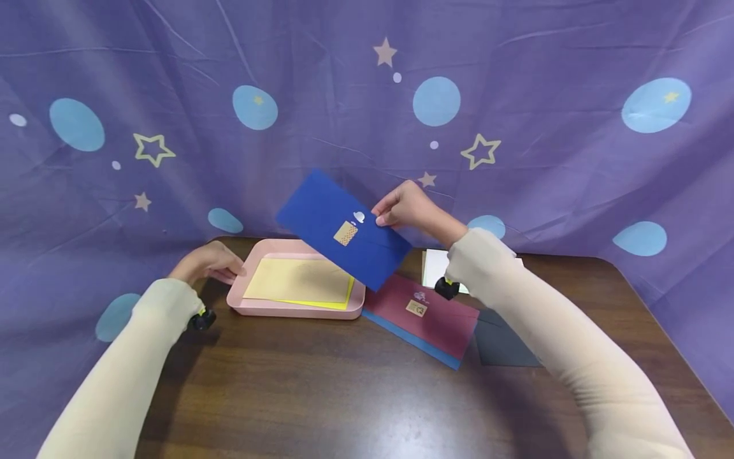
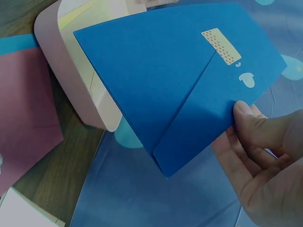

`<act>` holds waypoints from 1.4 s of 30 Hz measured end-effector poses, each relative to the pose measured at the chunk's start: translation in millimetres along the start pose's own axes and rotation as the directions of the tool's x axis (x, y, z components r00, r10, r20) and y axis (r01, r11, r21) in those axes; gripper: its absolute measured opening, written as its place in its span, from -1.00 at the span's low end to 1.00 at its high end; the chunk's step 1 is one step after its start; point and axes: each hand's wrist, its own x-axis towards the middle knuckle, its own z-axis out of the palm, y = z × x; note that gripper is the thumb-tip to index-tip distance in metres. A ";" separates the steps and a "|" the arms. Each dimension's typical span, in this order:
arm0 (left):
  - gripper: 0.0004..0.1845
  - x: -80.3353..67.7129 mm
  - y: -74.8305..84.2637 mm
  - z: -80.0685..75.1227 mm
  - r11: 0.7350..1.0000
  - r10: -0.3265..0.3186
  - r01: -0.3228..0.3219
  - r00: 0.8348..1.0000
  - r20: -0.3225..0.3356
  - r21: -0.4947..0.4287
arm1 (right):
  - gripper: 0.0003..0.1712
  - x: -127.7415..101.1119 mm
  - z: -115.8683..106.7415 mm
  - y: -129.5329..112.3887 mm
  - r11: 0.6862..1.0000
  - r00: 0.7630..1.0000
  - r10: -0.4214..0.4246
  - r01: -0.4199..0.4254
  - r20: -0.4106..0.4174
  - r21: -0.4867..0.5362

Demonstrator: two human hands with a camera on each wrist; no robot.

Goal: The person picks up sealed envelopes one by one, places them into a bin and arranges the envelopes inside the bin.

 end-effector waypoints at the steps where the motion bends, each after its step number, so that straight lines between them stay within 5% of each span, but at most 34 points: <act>1: -0.73 0.5 -0.5 -0.2 1.000 0.000 0.000 1.000 0.001 -0.005 | -0.75 1.5 2.3 -1.8 1.000 1.000 -0.003 0.003 -0.001 -0.007; 28: -0.76 0.4 -0.3 -0.3 0.999 0.037 -0.036 0.999 0.017 -0.035 | -0.82 24.8 61.7 -29.1 0.968 0.985 -0.113 0.139 0.130 -0.208; 42: -0.82 2.9 -2.1 -1.4 0.999 0.007 -0.006 1.000 0.024 -0.039 | -0.85 35.7 90.7 -35.1 0.908 0.978 -0.117 0.175 0.173 -0.381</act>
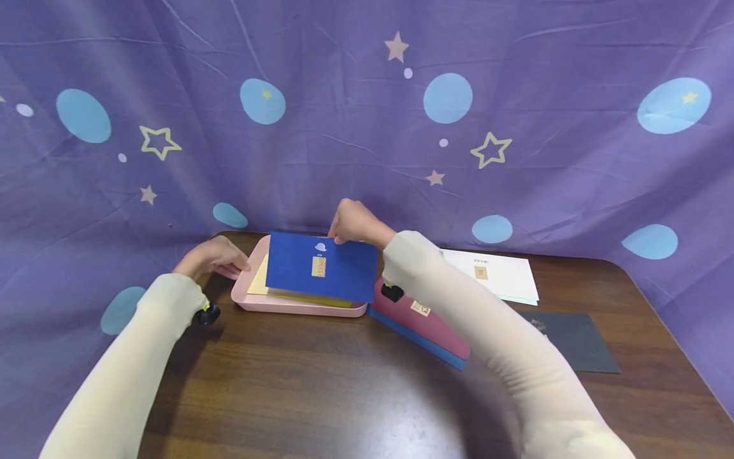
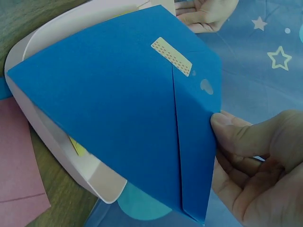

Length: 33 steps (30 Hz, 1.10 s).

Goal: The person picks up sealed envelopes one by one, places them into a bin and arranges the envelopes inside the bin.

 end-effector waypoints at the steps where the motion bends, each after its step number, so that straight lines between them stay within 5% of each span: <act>1: -0.82 -0.4 0.4 -0.2 1.000 -0.002 0.002 1.000 0.001 0.001 | -0.85 0.9 1.4 -1.1 1.000 1.000 0.001 0.000 0.004 -0.008; 13: -0.82 -2.3 0.8 -0.3 1.000 -0.001 0.001 1.000 -0.012 -0.002 | -0.88 13.7 16.4 -6.3 0.998 0.999 0.046 -0.045 0.014 -0.037; 22: -0.79 -1.2 0.4 1.5 1.000 -0.002 0.002 1.000 -0.015 -0.011 | -0.83 22.0 25.6 -5.3 0.984 0.998 0.053 -0.048 0.024 -0.169; 33: -0.75 1.1 0.1 1.9 1.000 -0.012 0.012 1.000 -0.017 -0.012 | -0.83 28.4 34.3 -6.7 0.992 0.999 0.031 -0.028 0.024 -0.121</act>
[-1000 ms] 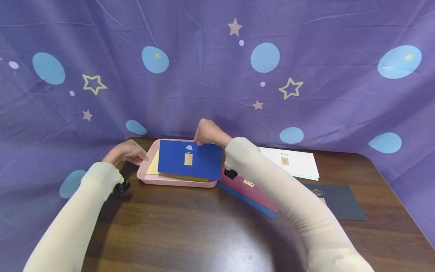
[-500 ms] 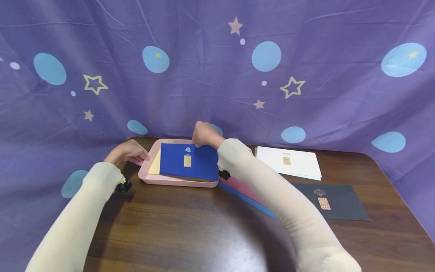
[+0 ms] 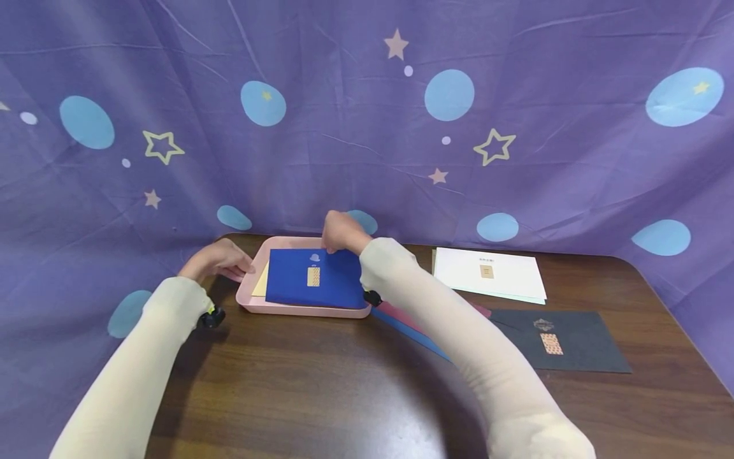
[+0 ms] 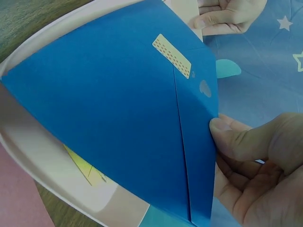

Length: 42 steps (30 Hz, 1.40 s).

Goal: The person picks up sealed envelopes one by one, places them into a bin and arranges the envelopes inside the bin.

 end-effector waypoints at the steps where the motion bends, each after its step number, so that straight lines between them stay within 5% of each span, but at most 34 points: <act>1: -0.75 -0.1 0.2 0.2 1.000 0.000 0.000 1.000 -0.002 0.001 | -0.83 0.3 0.1 -0.4 1.000 1.000 0.003 -0.003 0.000 0.006; 42: -0.68 0.5 1.7 1.6 0.999 -0.011 0.012 1.000 -0.022 0.034 | -0.91 14.0 25.2 7.2 0.991 0.987 0.129 -0.132 -0.092 -0.033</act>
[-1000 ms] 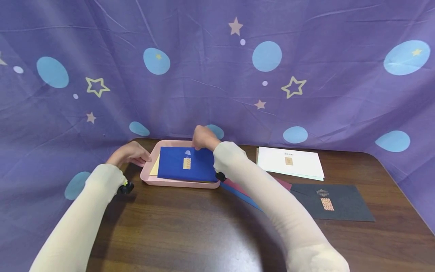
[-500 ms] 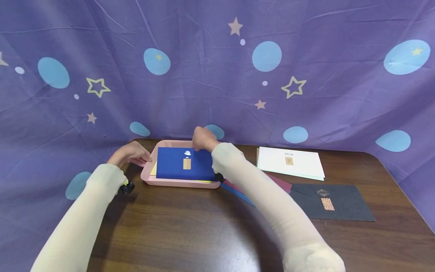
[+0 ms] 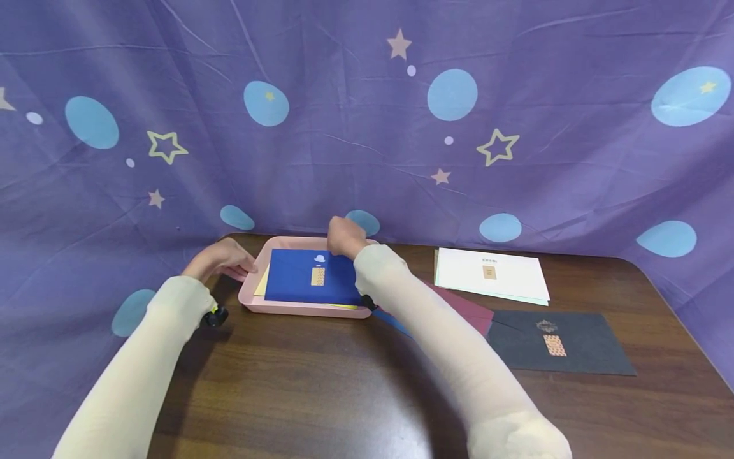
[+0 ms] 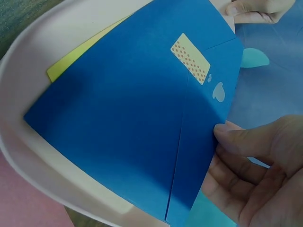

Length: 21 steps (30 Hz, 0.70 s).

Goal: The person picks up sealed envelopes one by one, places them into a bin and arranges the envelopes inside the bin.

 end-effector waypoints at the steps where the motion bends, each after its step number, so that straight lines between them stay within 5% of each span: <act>1: -0.69 0.0 0.2 -0.1 1.000 -0.002 0.002 1.000 -0.002 0.002 | -0.90 1.2 0.9 0.5 1.000 1.000 0.005 -0.005 0.006 0.002; 21: -0.71 -2.4 1.0 -0.1 1.000 0.004 -0.004 1.000 0.005 -0.007 | -0.83 3.2 10.0 2.6 0.999 0.998 -0.030 0.028 0.058 0.040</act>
